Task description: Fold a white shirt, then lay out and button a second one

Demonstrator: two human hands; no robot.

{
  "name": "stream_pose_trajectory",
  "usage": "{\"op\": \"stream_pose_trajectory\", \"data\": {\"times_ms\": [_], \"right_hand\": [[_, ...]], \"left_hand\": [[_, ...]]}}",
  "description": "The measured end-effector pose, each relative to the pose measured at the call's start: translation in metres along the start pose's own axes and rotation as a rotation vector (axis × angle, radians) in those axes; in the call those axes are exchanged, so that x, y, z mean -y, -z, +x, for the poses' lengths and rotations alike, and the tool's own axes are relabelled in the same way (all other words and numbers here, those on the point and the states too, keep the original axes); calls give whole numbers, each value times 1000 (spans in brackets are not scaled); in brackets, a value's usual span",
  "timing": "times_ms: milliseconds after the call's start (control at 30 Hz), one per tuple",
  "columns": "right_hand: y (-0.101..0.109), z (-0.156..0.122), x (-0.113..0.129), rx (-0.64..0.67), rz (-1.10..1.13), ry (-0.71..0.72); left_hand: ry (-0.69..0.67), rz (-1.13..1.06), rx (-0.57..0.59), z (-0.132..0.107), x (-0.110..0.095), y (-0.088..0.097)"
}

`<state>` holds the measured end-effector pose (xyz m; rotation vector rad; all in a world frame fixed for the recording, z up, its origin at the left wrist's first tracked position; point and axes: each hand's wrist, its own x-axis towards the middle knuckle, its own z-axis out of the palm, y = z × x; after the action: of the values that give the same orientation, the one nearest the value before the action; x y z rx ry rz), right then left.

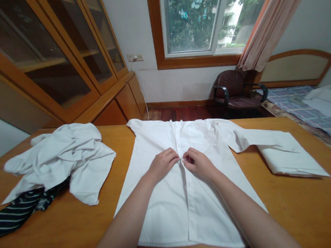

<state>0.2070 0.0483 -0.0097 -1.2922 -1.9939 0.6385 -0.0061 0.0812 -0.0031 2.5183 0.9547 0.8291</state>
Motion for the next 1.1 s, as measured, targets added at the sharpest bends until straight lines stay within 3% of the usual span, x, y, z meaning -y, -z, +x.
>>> {"op": "stream_pose_trajectory", "data": {"times_ms": [1100], "right_hand": [[2,0,3,1,-6,-8]], "left_hand": [[14,-6,18,0,-1,1]]}}
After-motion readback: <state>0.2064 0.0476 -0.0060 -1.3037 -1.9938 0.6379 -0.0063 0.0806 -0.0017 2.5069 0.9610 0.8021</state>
